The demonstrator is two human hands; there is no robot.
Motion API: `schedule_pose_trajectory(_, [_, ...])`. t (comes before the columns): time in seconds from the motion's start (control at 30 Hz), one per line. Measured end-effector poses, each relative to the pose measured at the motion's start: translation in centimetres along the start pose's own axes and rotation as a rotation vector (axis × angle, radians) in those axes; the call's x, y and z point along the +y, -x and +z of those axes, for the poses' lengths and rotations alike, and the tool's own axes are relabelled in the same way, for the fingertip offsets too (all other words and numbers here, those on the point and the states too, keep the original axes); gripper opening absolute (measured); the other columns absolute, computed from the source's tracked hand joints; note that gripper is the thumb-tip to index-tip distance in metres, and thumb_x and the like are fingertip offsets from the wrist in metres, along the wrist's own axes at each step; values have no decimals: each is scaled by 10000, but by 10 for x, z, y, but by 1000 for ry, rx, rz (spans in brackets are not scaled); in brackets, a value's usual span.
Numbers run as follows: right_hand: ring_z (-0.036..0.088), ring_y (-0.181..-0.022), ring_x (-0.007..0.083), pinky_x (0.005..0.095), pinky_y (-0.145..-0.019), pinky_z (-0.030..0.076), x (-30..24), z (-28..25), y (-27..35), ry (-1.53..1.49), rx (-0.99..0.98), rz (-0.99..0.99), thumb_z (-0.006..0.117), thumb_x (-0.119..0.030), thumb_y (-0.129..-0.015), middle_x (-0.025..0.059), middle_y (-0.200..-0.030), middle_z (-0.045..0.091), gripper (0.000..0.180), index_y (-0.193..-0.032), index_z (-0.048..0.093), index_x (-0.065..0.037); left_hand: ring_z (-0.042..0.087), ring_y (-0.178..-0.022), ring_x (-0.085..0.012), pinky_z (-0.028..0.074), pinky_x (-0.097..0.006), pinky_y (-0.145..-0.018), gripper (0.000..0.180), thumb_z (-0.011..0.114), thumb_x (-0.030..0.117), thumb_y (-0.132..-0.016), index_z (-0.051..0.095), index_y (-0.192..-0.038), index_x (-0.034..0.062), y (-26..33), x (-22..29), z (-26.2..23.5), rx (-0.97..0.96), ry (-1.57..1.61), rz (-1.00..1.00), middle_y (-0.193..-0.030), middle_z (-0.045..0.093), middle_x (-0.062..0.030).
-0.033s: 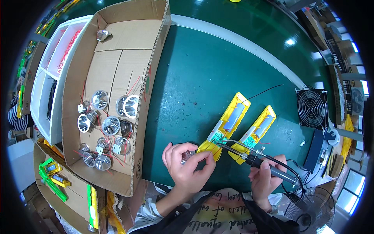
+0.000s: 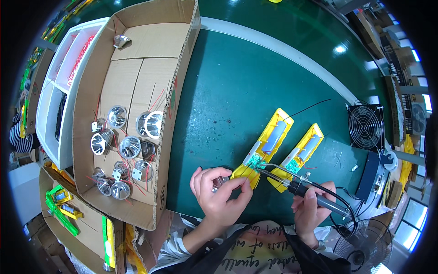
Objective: The person solders internal components of a solar-powered flashlight by hand, connecting a circuit board, solar panel, reflector, and LED component with a soldering iron and solder wire. The person then assembles the flashlight housing around the components.
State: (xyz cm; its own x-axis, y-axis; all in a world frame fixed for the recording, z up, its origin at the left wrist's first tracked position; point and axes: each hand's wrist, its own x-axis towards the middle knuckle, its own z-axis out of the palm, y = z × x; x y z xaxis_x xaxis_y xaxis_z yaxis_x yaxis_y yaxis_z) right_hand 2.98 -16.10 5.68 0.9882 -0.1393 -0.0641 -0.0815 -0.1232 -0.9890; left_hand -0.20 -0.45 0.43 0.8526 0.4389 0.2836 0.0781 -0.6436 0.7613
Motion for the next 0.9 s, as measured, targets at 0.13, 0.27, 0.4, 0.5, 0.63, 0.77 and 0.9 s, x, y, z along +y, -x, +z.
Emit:
schedule_pose_trajectory(0.13, [482, -403, 87, 169, -352, 375, 0, -1, -1, 7, 7, -20, 531, -101, -806, 100, -572, 521, 178, -800, 382, -4, 492, -777, -201, 328, -464, -854, 187, 706, 62, -515, 626, -671, 129, 0, 0, 0, 5, -1, 2, -839, 491, -35])
schedule_pose_trajectory(0.27, [479, -401, 84, 165, -353, 373, 0, -1, -1, -4, -8, -34, 529, -105, -811, 103, -574, 527, 181, -800, 378, -5, 493, -767, -199, 329, -463, -852, 188, 706, 64, -512, 624, -667, 129, -1, 1, -1, 4, 5, -1, -832, 490, -33])
schedule_pose_trajectory(0.4, [478, -402, 82, 164, -353, 371, 1, -2, 0, 19, -25, -30, 528, -101, -814, 105, -574, 532, 180, -801, 376, -5, 493, -762, -198, 332, -457, -852, 187, 705, 65, -509, 622, -664, 130, 0, 0, 0, -1, 1, -1, -830, 489, -31])
schedule_pose_trajectory(0.5, [479, -404, 82, 165, -354, 371, 1, -2, -1, 12, -28, -37, 531, -102, -814, 103, -570, 530, 185, -799, 375, -5, 493, -761, -197, 331, -455, -854, 186, 705, 66, -509, 622, -663, 130, 0, 0, 0, -1, 1, -2, -831, 490, -31])
schedule_pose_trajectory(0.63, [478, -403, 83, 166, -355, 371, 0, 0, -1, -5, -19, -39, 535, -107, -815, 102, -567, 528, 193, -796, 373, -5, 494, -762, -198, 331, -456, -856, 184, 704, 68, -510, 622, -663, 130, 0, 0, 0, -1, -3, 0, -831, 490, -32])
schedule_pose_trajectory(0.77, [473, -399, 83, 168, -355, 368, -1, 0, -1, 16, -15, -32, 531, -103, -812, 101, -561, 523, 191, -796, 368, -4, 494, -765, -200, 333, -455, -855, 183, 704, 71, -513, 621, -665, 130, -1, 0, 1, 1, -1, -1, -831, 490, -32])
schedule_pose_trajectory(0.9, [461, -386, 86, 172, -351, 359, -2, -4, 0, 12, 8, -78, 524, -133, -809, 103, -553, 515, 204, -797, 366, -6, 494, -764, -202, 334, -455, -853, 184, 703, 71, -514, 620, -668, 129, -1, 0, 0, 0, -9, 4, -829, 493, -34])
